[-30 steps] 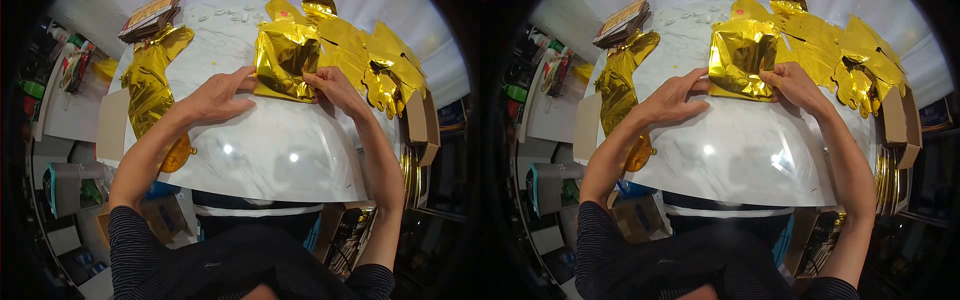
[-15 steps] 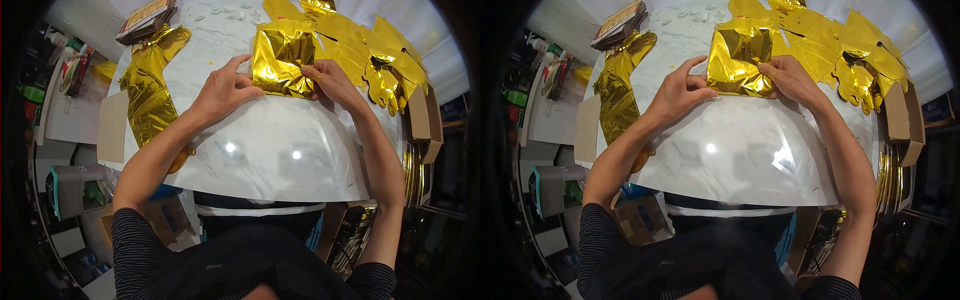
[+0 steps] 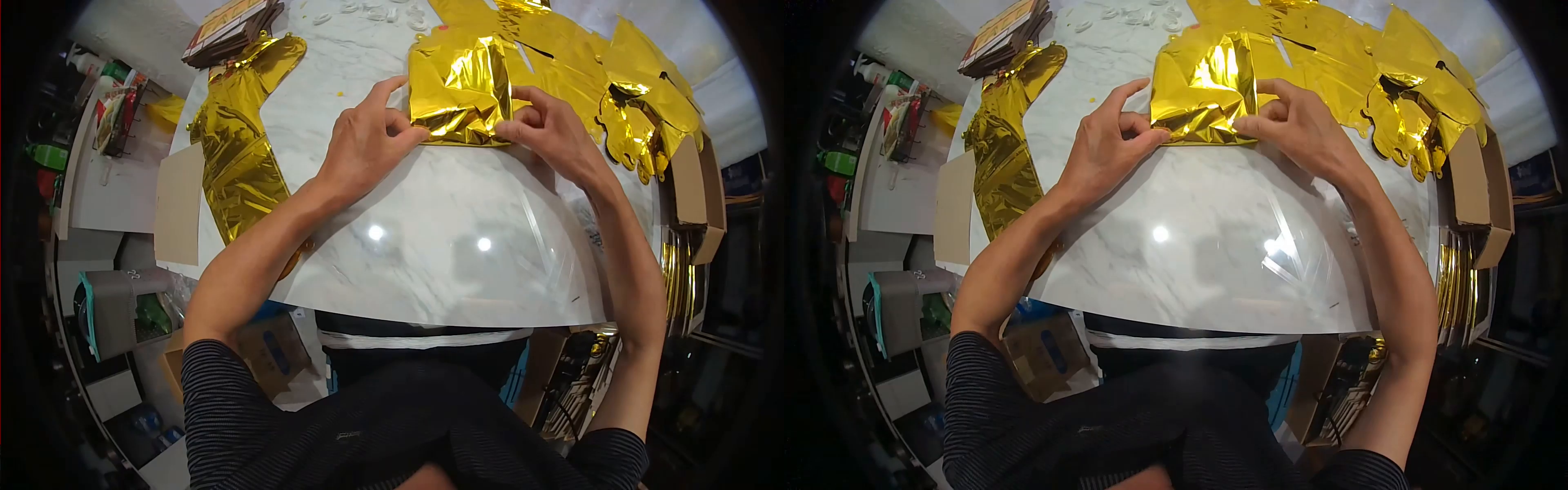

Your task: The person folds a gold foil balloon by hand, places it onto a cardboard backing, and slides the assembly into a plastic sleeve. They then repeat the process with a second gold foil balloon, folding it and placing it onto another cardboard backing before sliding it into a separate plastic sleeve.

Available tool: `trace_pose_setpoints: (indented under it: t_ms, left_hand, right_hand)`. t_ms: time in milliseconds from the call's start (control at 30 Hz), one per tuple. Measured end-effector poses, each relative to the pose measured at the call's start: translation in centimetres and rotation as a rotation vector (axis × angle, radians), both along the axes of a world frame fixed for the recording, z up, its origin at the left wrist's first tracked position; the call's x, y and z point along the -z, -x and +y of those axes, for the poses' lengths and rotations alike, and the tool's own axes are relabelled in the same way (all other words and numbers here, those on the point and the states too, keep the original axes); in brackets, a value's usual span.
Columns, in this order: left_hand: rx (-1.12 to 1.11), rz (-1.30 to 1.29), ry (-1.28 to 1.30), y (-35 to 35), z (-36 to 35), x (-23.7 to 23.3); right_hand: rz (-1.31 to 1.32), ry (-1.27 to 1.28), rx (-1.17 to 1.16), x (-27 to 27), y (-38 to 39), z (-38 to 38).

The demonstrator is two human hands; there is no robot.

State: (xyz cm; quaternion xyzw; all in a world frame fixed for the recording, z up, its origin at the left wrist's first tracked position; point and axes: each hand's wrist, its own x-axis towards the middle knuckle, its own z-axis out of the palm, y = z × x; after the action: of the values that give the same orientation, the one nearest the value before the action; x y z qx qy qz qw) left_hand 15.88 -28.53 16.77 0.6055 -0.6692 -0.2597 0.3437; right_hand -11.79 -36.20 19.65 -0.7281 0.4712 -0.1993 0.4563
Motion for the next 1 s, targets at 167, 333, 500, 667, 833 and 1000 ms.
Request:
trace_pose_setpoints:
  t_ms: [167,333,500,667,833,1000]
  left_hand:
    - [-0.02,0.014,0.009,0.2,0.1,0.2]
    - [-0.045,0.003,0.009,0.4,0.2,0.1]
    - [-0.045,-0.024,0.08,0.4,-0.2,0.8]
    - [-0.053,-0.028,0.088,0.7,-0.1,0.7]
    - [-0.062,-0.037,0.086,1.0,0.0,0.2]
    - [-0.067,-0.063,0.104,1.1,-0.2,0.2]
  right_hand:
    - [0.102,0.127,0.042,0.6,0.3,1.3]
    - [0.108,0.151,0.08,1.6,0.1,1.0]
    - [0.139,0.192,0.114,1.8,-0.1,1.7]
    - [0.125,0.224,0.136,2.3,0.2,1.6]
    - [0.19,0.253,0.135,2.2,0.0,1.2]
    - [0.239,0.29,0.14,2.2,-0.3,1.4]
